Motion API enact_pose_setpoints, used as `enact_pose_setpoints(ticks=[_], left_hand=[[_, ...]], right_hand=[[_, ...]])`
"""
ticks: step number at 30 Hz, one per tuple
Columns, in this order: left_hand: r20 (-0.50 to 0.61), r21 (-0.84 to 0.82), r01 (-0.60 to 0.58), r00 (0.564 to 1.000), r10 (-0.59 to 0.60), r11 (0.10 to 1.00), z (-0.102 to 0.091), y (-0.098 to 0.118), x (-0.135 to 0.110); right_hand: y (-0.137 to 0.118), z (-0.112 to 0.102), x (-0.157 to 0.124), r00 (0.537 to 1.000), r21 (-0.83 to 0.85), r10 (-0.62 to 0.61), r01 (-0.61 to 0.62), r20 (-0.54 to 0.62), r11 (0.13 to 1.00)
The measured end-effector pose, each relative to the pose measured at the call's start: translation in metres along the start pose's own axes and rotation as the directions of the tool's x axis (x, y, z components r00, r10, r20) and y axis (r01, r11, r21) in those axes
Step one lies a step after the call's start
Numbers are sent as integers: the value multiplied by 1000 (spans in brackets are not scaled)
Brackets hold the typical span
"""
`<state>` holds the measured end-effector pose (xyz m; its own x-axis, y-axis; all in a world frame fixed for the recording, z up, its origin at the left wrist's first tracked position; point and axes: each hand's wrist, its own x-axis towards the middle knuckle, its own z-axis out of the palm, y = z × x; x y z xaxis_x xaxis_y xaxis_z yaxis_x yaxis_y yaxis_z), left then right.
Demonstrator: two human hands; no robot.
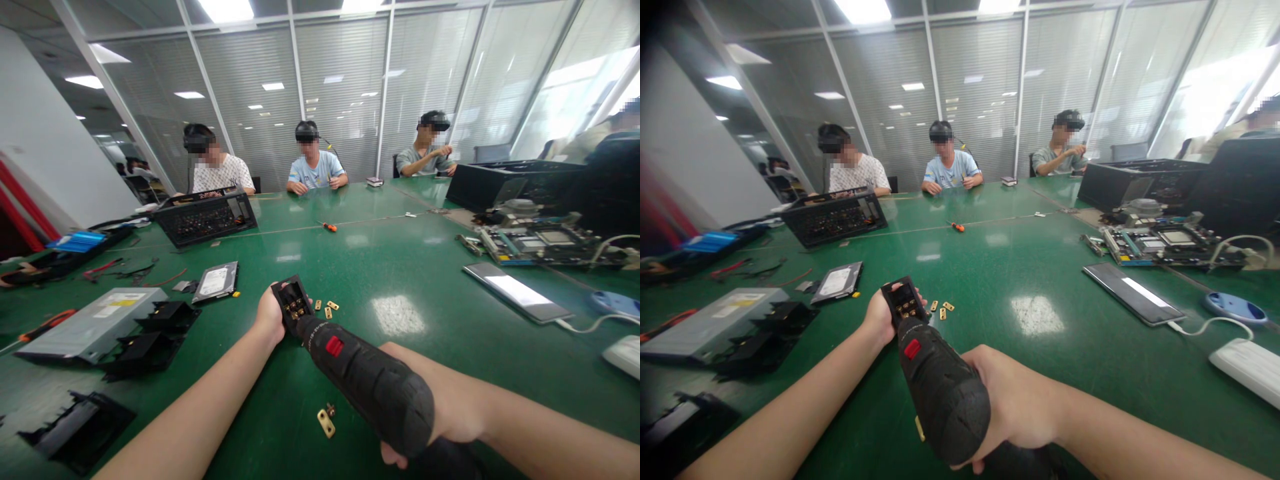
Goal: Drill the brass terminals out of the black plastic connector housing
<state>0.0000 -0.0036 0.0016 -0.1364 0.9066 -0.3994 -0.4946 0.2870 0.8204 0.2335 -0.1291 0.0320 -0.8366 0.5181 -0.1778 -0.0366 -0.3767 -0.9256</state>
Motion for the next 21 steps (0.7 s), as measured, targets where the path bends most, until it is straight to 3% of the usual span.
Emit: enact_pose_setpoints(ticks=[21], left_hand=[[11, -2, 1, 1000, -1, 1000, -1, 0, 0]], right_hand=[[-5, 3, 0, 999, 17, 36, -36, -12, 999]])
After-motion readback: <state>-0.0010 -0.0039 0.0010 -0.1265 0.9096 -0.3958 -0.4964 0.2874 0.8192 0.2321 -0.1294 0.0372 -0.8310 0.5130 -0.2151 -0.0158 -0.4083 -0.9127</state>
